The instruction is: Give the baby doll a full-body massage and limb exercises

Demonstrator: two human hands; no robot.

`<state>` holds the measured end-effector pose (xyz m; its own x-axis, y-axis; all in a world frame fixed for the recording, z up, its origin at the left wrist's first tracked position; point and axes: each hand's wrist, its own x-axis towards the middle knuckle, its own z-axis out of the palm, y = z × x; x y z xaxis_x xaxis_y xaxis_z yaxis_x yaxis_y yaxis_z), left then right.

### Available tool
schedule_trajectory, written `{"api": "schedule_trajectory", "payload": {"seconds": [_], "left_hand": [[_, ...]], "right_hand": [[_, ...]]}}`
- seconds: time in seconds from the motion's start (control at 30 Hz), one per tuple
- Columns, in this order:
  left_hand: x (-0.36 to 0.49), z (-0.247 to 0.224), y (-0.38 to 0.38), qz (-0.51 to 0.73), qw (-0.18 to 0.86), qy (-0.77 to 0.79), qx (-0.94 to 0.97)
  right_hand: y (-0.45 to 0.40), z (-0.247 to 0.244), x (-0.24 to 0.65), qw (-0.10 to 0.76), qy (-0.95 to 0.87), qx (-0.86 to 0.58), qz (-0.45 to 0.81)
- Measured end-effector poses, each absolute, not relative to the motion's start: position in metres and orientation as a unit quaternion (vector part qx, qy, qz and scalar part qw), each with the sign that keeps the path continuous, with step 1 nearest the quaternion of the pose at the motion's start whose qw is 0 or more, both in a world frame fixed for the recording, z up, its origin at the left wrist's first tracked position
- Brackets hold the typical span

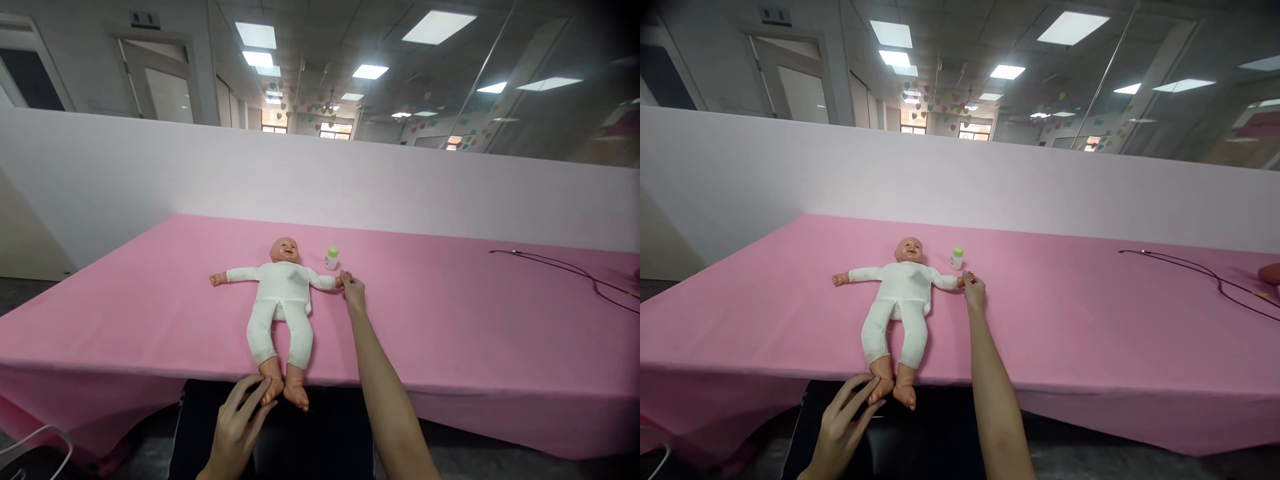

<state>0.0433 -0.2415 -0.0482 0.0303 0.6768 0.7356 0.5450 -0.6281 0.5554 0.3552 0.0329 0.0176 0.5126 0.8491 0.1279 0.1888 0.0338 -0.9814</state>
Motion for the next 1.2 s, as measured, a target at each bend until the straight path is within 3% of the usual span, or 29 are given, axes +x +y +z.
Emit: {"api": "schedule_trajectory", "payload": {"seconds": [0.13, 0.33, 0.5, 0.6, 0.7, 0.93, 1.07, 1.2], "left_hand": [[0.03, -0.036, -0.239, 0.56, 0.124, 0.413, 0.708], [-0.017, 0.03, -0.195, 0.584, 0.21, 0.474, 0.625], [-0.018, 0.08, -0.105, 0.566, 0.33, 0.441, 0.614], [-0.005, 0.079, -0.057, 0.547, 0.433, 0.402, 0.593], [0.005, 0.068, -0.041, 0.559, 0.502, 0.382, 0.537], [-0.021, 0.05, -0.133, 0.538, 0.407, 0.444, 0.59], [-0.047, 0.019, -0.195, 0.461, 0.42, 0.468, 0.626], [-0.056, 0.003, -0.214, 0.451, 0.431, 0.485, 0.613]], "right_hand": [[0.032, 0.022, 0.355, 0.607, -0.349, -0.585, 0.409], [0.025, 0.052, 0.332, 0.704, -0.34, -0.44, 0.443], [0.017, 0.055, 0.283, 0.631, -0.446, -0.381, 0.508], [0.013, 0.048, 0.262, 0.56, -0.539, -0.394, 0.49], [0.016, 0.043, 0.256, 0.551, -0.568, -0.39, 0.471], [0.05, 0.025, 0.298, 0.767, -0.253, -0.466, 0.36], [0.062, 0.017, 0.326, 0.798, -0.138, -0.493, 0.319], [0.061, 0.027, 0.325, 0.799, -0.162, -0.435, 0.382]]}}
